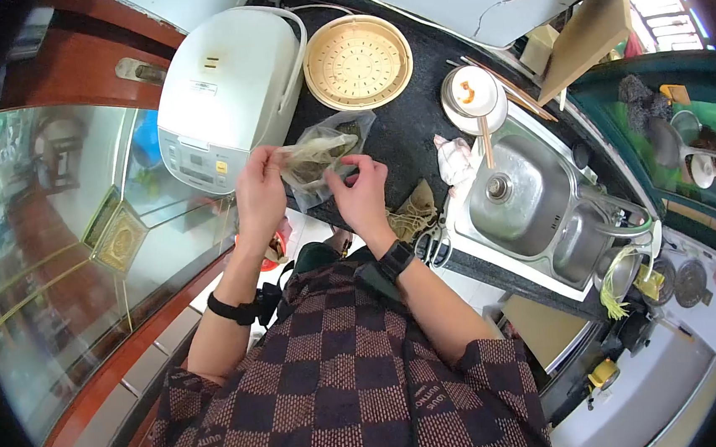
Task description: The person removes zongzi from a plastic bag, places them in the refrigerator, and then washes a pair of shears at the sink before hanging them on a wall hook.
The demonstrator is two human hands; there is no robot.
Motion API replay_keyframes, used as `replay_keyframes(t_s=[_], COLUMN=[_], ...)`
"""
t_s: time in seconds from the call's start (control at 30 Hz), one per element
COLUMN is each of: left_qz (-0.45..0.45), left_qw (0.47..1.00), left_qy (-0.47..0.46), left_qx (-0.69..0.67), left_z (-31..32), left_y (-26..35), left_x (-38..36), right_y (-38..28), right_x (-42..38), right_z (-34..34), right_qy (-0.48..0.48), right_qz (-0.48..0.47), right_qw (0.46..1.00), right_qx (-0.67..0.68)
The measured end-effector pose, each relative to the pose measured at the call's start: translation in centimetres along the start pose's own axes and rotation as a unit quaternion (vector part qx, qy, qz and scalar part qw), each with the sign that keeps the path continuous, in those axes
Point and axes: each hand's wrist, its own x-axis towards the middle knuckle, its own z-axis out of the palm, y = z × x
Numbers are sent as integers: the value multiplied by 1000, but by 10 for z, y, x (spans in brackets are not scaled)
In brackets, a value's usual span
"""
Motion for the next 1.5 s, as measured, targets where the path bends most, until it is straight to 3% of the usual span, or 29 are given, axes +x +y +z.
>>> replay_keyframes(t_s=[0.07,0.17,0.23,0.4,0.47,0.6,0.67,0.77,0.9,0.97,1.07,1.2,1.27,1.5], left_qz=[-19,-7,-6,1,93,160,215,233,217,171,169,175,60,152], left_qw=[1000,1000,1000,998,990,970,933,906,920,955,970,973,976,969], left_qy=[2,-4,-5,-28,-67,-158,-165,-184,-163,-145,-135,-133,-197,-173], left_qx=[11,9,9,54,79,96,235,302,283,195,113,75,74,91], left_z=[-3,-2,1,5,4,2,1,9,14,17,21,23,20,27], left_y=[2,-2,-3,-13,-17,-3,7,-17,-9,-6,-8,-17,-12,-24], left_x=[2,0,-2,-4,-7,-10,-11,1,4,4,5,6,4,6], right_y=[9,20,29,34,24,17,19,13,20,10,2,-10,-14,5], right_x=[11,31,44,37,21,10,9,5,3,1,1,-1,-2,0], right_z=[0,-1,1,-6,-12,-21,-23,-26,-27,-27,-26,-29,-30,-20], right_qy=[28,81,91,4,-36,-32,-13,-13,-14,9,-29,-44,-54,-47], right_qz=[51,50,15,35,40,49,52,76,26,4,47,30,7,2], right_qw=[998,995,995,986,973,982,982,980,991,998,998,999,998,998], right_qx=[33,-22,37,163,224,179,182,181,133,67,23,-3,14,34])
